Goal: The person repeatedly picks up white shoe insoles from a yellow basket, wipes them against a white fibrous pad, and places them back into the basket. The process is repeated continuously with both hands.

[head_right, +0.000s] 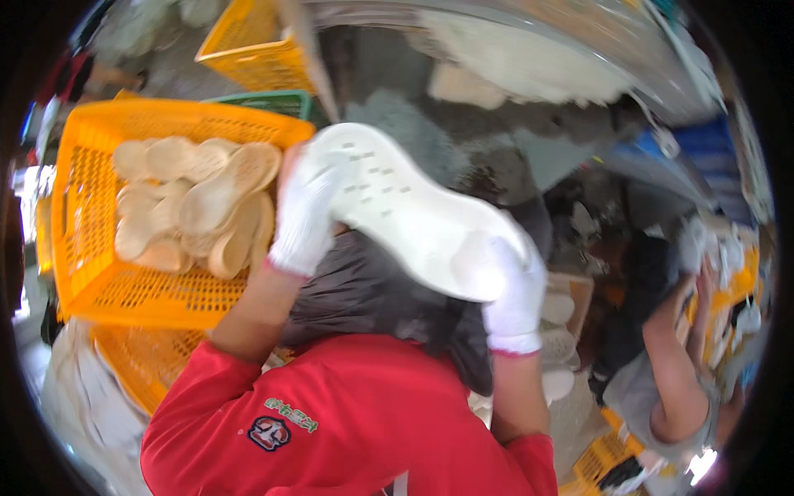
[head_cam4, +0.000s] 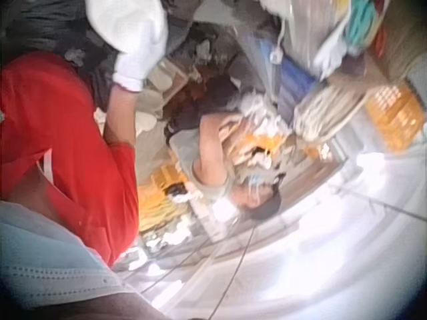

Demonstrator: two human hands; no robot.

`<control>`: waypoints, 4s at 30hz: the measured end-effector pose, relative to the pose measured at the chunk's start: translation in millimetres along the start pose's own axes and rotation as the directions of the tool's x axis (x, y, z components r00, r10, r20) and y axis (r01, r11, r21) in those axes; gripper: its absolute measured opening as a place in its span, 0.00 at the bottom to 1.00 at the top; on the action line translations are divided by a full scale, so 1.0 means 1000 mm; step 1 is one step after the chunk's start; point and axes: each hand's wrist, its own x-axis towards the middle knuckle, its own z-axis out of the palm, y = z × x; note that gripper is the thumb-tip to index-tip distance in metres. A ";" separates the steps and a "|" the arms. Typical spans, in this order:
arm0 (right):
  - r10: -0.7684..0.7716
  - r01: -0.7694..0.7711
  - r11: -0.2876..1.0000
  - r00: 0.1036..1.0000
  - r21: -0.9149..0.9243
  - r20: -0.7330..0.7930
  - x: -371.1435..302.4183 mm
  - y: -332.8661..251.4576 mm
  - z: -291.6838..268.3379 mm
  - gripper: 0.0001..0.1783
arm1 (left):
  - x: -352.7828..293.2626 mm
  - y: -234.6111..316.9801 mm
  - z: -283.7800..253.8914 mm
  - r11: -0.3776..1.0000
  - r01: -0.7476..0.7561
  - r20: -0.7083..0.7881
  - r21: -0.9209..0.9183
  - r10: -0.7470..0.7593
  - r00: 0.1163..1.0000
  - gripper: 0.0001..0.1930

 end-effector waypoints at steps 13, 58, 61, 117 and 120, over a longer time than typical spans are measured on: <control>-0.588 0.385 0.657 0.800 -0.648 -0.121 0.028 -0.055 -0.022 0.37 | 0.164 -0.055 0.253 0.688 0.386 0.249 -0.615 -0.295 0.923 0.23; -0.511 0.360 0.613 0.859 -0.703 -0.006 0.209 -0.062 -0.016 0.27 | 0.118 0.008 0.130 0.920 0.259 0.426 0.295 -0.369 0.826 0.26; -0.424 0.246 0.693 0.899 -0.678 -0.108 0.154 -0.088 0.009 0.39 | 0.115 -0.016 0.171 0.976 0.184 0.317 0.120 -0.213 0.924 0.25; -0.581 0.598 -0.091 0.618 -0.796 0.530 0.111 -0.039 0.077 0.28 | 0.229 -0.114 0.161 0.678 0.075 0.132 -0.732 0.033 0.991 0.41; -0.508 0.526 0.191 0.775 -0.829 0.376 0.109 -0.037 0.074 0.29 | 0.210 -0.099 0.150 0.539 0.363 0.314 -0.760 -0.185 0.931 0.45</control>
